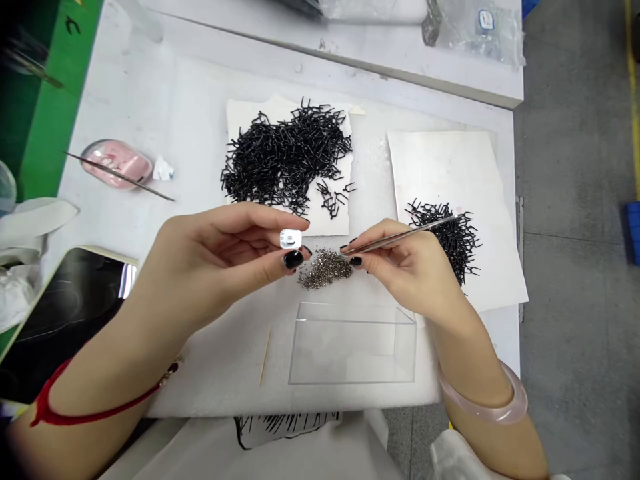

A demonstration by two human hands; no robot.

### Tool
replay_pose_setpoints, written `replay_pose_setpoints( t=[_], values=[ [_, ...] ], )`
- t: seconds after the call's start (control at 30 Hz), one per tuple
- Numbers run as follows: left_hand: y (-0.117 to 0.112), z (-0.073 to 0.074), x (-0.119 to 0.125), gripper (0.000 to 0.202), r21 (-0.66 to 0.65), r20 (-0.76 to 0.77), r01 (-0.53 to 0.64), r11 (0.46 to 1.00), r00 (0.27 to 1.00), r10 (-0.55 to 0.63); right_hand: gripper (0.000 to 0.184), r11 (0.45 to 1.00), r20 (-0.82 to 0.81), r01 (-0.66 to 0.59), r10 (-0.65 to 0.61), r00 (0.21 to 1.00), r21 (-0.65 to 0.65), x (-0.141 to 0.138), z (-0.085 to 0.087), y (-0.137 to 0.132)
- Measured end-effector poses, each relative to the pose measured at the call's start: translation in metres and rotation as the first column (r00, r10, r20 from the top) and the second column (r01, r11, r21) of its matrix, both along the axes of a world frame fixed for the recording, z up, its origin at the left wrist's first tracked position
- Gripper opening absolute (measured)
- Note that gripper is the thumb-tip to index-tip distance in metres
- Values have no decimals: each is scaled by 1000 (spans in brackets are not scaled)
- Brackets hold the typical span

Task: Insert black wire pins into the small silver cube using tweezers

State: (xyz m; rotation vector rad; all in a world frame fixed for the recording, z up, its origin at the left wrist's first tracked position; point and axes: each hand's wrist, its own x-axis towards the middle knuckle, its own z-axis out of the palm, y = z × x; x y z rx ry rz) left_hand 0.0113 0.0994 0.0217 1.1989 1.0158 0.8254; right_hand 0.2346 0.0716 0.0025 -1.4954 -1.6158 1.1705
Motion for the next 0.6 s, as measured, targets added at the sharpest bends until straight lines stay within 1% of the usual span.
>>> replay_pose_setpoints(
  t=[0.3,0.43,0.6],
  values=[
    [2,-2,2,19,-25,-39,8,1000,999,-9,12,1000,1,13,-13,1000,-7,2,1,-1],
    [1,-3,2,19,-32,-65,7,999,998,-9,16,1000,-7,17,-18,1000,-12,2,2,-1],
    [2,-6,2,21,-78,-64,58,995,996,-63,13,998,-80,59,-59,995,-8,0,2,-2]
  ],
)
